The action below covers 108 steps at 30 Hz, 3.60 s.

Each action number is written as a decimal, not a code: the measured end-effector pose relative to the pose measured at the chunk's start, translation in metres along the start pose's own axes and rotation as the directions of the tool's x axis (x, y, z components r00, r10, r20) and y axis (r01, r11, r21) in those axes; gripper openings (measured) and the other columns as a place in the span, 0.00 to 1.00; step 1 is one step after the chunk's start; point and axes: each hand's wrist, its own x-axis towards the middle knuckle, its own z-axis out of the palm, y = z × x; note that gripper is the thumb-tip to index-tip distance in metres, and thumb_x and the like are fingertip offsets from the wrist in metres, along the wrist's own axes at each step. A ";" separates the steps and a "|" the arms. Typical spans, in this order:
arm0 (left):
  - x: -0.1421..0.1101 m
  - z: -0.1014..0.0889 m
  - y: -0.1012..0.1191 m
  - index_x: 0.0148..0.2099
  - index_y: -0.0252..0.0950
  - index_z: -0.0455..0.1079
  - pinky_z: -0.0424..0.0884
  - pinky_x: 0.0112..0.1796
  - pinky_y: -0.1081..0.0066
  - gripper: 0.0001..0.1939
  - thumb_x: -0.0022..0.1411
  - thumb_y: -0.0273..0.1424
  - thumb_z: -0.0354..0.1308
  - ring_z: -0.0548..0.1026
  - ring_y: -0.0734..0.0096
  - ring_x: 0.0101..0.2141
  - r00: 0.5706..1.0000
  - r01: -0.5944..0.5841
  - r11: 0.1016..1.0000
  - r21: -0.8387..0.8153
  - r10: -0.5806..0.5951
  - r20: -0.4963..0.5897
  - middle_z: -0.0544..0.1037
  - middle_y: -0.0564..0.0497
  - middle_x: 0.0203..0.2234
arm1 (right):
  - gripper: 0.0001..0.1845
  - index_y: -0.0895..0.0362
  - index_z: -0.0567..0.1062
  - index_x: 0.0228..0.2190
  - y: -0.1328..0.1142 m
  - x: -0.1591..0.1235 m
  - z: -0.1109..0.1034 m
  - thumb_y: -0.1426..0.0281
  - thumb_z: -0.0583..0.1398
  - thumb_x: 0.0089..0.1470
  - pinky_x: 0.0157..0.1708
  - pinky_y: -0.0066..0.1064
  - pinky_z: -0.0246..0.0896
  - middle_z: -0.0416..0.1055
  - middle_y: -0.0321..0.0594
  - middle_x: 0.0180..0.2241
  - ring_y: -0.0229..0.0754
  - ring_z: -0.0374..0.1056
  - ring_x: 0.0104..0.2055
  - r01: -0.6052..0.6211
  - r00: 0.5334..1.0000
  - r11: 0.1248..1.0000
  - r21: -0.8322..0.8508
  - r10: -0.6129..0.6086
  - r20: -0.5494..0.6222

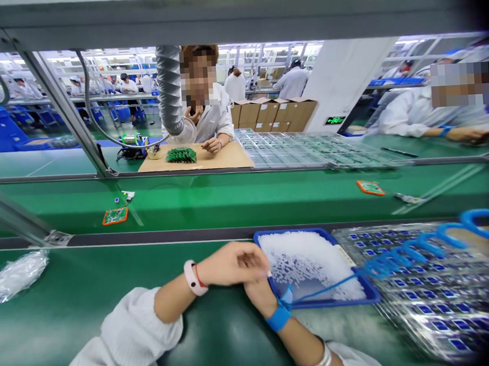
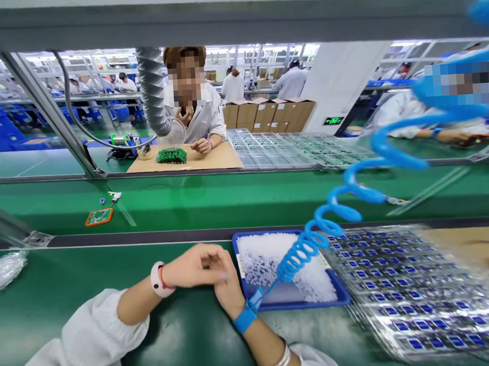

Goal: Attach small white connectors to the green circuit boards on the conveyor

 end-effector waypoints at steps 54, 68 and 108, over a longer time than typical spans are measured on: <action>-0.017 -0.025 -0.079 0.38 0.29 0.70 0.67 0.34 0.73 0.09 0.56 0.30 0.58 0.74 0.72 0.29 0.946 0.168 0.982 0.082 -0.137 -0.294 0.77 0.46 0.28 | 0.06 0.56 0.67 0.32 0.004 0.003 -0.002 0.71 0.52 0.50 0.31 0.32 0.63 0.69 0.39 0.28 0.39 0.67 0.29 -0.143 0.987 0.990 0.021 0.144 -0.076; -0.018 -0.027 -0.077 0.38 0.30 0.69 0.65 0.33 0.74 0.11 0.57 0.34 0.58 0.69 0.76 0.28 0.952 0.136 0.980 0.147 -0.088 -0.292 0.75 0.49 0.28 | 0.07 0.57 0.68 0.33 -0.003 0.001 -0.002 0.66 0.53 0.54 0.32 0.31 0.62 0.68 0.39 0.29 0.38 0.65 0.31 -0.142 0.989 0.990 0.017 0.143 -0.029; -0.014 -0.039 -0.077 0.37 0.31 0.67 0.68 0.36 0.72 0.22 0.40 0.27 0.71 0.75 0.75 0.26 0.838 0.140 0.869 -0.475 -0.359 -0.411 0.78 0.53 0.23 | 0.09 0.56 0.70 0.33 -0.003 0.002 -0.002 0.64 0.55 0.53 0.37 0.34 0.63 0.66 0.43 0.39 0.41 0.64 0.39 -0.142 0.982 0.981 0.130 0.157 -0.109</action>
